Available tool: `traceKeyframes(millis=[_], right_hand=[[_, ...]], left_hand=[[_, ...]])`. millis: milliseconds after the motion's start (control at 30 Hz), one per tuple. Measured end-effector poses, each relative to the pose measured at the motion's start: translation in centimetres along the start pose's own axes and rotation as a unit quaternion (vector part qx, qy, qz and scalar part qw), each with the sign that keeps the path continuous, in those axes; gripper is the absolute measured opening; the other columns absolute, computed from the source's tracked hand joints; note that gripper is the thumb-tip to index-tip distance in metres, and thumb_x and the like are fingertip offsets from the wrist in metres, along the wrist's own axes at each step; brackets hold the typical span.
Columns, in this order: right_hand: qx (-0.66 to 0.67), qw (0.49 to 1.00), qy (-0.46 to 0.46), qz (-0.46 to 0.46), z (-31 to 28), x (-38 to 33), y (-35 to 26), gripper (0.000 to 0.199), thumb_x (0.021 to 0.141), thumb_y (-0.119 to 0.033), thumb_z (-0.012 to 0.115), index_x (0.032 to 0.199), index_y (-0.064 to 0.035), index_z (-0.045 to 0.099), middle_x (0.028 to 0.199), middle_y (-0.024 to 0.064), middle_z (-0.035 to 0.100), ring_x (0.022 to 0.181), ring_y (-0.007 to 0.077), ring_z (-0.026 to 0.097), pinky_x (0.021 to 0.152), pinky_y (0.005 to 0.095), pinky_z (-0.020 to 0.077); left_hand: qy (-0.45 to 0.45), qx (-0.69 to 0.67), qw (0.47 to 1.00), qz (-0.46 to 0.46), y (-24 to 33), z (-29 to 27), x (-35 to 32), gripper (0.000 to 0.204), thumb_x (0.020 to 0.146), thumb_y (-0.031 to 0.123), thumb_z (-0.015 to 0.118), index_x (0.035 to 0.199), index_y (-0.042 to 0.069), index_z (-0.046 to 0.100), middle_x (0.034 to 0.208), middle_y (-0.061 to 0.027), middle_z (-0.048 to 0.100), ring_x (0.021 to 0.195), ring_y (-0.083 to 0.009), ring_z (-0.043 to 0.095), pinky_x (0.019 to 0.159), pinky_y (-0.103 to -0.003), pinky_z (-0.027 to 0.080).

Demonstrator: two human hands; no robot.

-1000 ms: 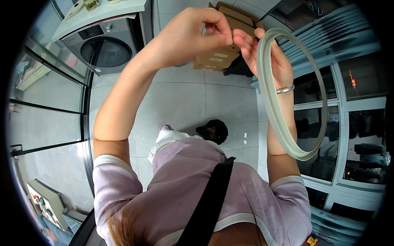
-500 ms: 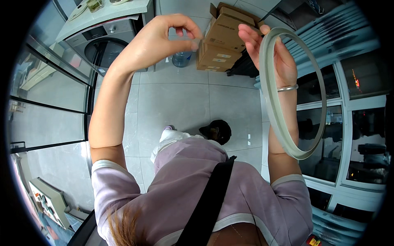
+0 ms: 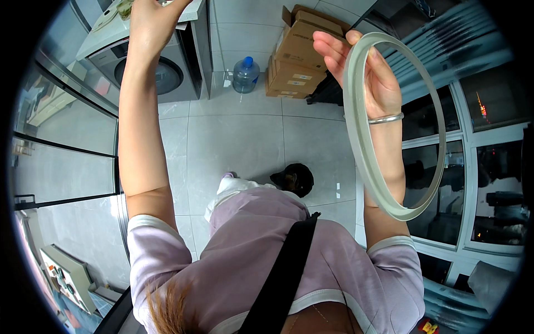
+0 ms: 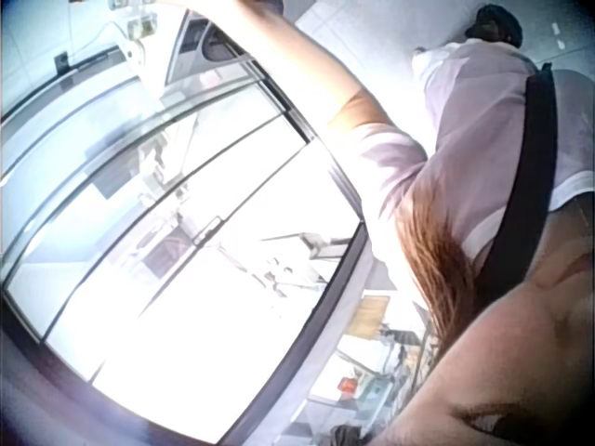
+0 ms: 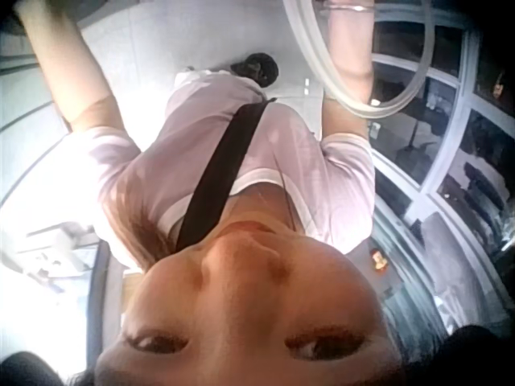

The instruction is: The person removes a black trash bag from a bin, walks through the apartment, and places it in a bathroom. They then retrieve a new bag from a cabinet, return to the bin, and line it with the new bag.

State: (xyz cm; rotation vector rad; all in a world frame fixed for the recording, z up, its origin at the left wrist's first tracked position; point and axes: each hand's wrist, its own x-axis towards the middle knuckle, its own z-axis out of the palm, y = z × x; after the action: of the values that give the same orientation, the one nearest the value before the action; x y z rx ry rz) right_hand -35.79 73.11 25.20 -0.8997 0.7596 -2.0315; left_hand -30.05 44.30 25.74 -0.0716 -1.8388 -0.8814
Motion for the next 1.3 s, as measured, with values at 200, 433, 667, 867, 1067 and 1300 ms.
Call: traceKeyframes(millis=[200, 433, 667, 867, 1067, 1300], right_hand=[[-0.018, 1.000, 0.020, -0.001, 0.1, -0.4, -0.2, 0.021, 0.092, -0.016, 0.039, 0.097, 0.0045, 0.041, 0.125, 0.0379, 0.030, 0.122, 0.0414, 0.031, 0.101, 0.0404, 0.0350], [-0.030, 0.999, 0.029, -0.005, 0.9, 0.0, 0.1, 0.022, 0.092, -0.018, 0.039, 0.096, 0.0038, 0.041, 0.123, 0.0372, 0.033, 0.122, 0.0414, 0.031, 0.101, 0.0412, 0.0336], [-0.045, 0.999, -0.012, 0.014, 0.4, -0.5, 0.2, 0.022, 0.091, -0.023, 0.042, 0.090, -0.0008, 0.044, 0.132, 0.0307, 0.027, 0.121, 0.0380, 0.035, 0.098, 0.0410, 0.0372], [-0.061, 0.996, 0.049, 0.049, -1.1, -3.9, 1.0, 0.020, 0.090, -0.027, 0.045, 0.088, -0.0063, 0.045, 0.137, 0.0232, 0.025, 0.117, 0.0331, 0.042, 0.089, 0.0386, 0.0419], [-0.004, 0.990, 0.125, 0.065, -3.0, -6.7, 3.1, 0.017, 0.090, -0.021, 0.047, 0.099, -0.0065, 0.046, 0.131, 0.0208, 0.035, 0.108, 0.0256, 0.050, 0.081, 0.0368, 0.0480], [0.005, 0.978, 0.198, 0.067, -5.2, -8.9, 4.2, 0.019, 0.090, -0.017, 0.047, 0.104, -0.0041, 0.047, 0.108, 0.0143, 0.052, 0.097, 0.0227, 0.053, 0.078, 0.0358, 0.0471]], left_hand=[[-0.333, -0.120, 0.933, -0.059, 8.3, 0.4, -0.6, 0.015, 0.072, 0.013, 0.066, 0.083, 0.004, 0.064, 0.076, -0.0032, 0.056, 0.071, -0.0124, 0.051, 0.065, -0.025, 0.041], [-0.418, -0.145, 0.897, 0.006, 7.8, 2.1, -0.5, 0.010, 0.072, 0.011, 0.063, 0.077, 0.002, 0.062, 0.076, -0.0091, 0.057, 0.072, -0.0203, 0.055, 0.066, -0.027, 0.043], [-0.426, -0.137, 0.888, -0.109, 9.3, 1.5, 0.6, 0.010, 0.074, 0.009, 0.058, 0.076, 0.000, 0.061, 0.072, -0.0071, 0.059, 0.068, -0.0138, 0.054, 0.065, -0.026, 0.043], [-0.411, -0.093, 0.901, -0.104, 8.0, 1.4, 4.2, 0.009, 0.076, 0.010, 0.060, 0.077, 0.002, 0.062, 0.072, -0.0012, 0.060, 0.068, -0.0060, 0.052, 0.065, -0.021, 0.042], [-0.387, -0.168, 0.900, -0.112, 4.9, 0.0, 7.7, 0.009, 0.077, 0.012, 0.063, 0.075, 0.003, 0.061, 0.075, -0.0006, 0.058, 0.072, -0.0072, 0.053, 0.071, -0.021, 0.042], [-0.361, -0.205, 0.898, -0.145, 3.4, -0.8, 9.4, 0.005, 0.079, 0.002, 0.057, 0.075, 0.003, 0.059, 0.078, -0.0016, 0.059, 0.075, -0.0096, 0.053, 0.073, -0.022, 0.042]])
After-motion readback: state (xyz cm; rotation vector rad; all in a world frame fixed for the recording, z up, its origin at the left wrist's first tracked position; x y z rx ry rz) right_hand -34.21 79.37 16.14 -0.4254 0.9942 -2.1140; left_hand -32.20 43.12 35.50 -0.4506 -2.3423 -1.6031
